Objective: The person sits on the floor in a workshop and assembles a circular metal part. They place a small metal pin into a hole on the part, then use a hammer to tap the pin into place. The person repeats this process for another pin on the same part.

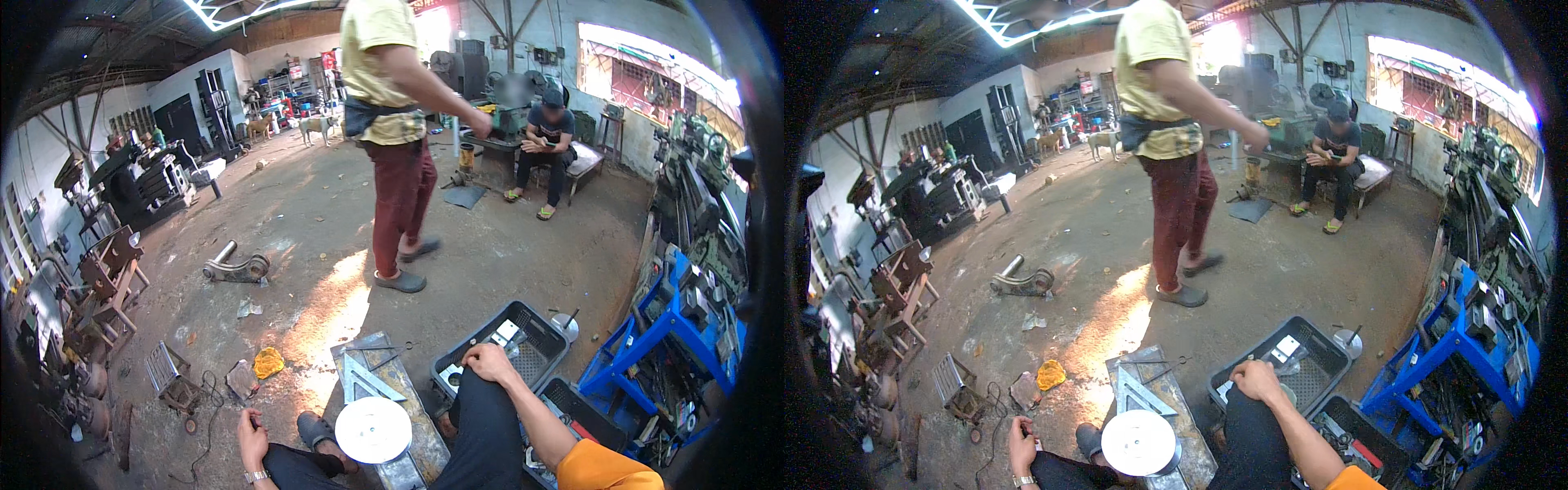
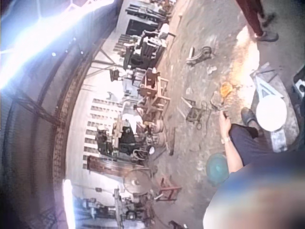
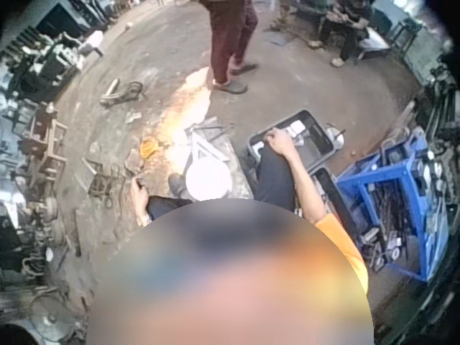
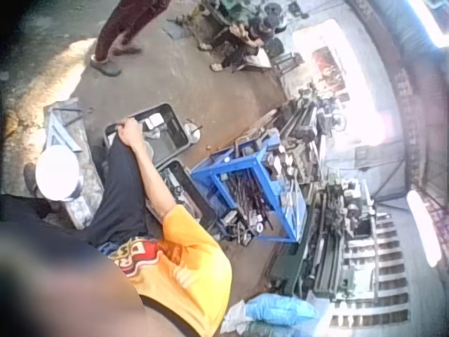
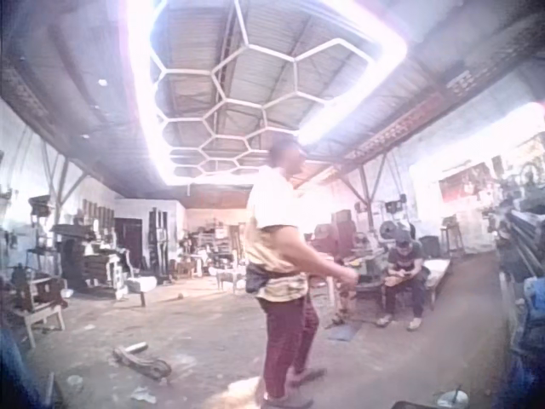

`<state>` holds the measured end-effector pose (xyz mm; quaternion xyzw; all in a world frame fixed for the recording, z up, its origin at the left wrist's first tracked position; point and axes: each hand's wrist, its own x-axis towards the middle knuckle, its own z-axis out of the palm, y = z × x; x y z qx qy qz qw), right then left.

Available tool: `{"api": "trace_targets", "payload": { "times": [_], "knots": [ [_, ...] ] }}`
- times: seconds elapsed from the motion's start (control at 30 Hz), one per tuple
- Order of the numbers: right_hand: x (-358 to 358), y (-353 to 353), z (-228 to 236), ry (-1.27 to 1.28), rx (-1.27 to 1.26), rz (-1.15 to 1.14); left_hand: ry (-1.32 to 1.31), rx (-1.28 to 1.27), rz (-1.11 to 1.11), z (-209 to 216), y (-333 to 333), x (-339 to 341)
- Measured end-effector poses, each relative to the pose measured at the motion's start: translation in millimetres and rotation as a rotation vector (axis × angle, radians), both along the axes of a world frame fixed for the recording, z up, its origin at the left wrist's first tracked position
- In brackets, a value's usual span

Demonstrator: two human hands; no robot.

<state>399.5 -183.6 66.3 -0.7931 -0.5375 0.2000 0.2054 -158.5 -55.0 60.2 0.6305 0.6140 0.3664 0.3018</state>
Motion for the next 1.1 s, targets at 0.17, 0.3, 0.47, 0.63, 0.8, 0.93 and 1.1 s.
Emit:
{"api": "trace_targets", "payload": {
  "times": [0.17,0.3,0.47,0.63,0.8,0.93,1.1],
  "knots": [
    [-13.0,-12.3,-1.2,-0.003,0.063,-0.049,-0.018,-0.060,-0.045,-2.7,3.5,-1.9],
    [-15.5,-13.3,-3.9,-0.036,0.096,-0.034,0.053,-0.044,-0.066,-2.8,3.9,-6.0],
    [-9.4,-12.6,-13.4,-0.071,0.141,-0.011,-0.060,-0.064,-0.072,-1.7,-1.8,-5.4],
    [-10.4,-13.8,-12.5,-0.063,0.121,-0.040,0.227,0.069,-0.102,3.4,-4.8,-5.0],
    [-15.5,-15.6,-6.1,-0.053,0.080,-0.065,0.214,0.238,-0.223,-13.9,7.0,-13.9],
    [-17.0,-18.1,-5.2,-0.091,0.091,-0.067,0.259,0.292,-0.259,-38.9,18.5,-21.2],
    [-17.0,-24.1,-4.2,-0.067,0.115,-0.087,0.127,0.163,-0.294,-31.7,19.5,-8.2]
  ]
}}
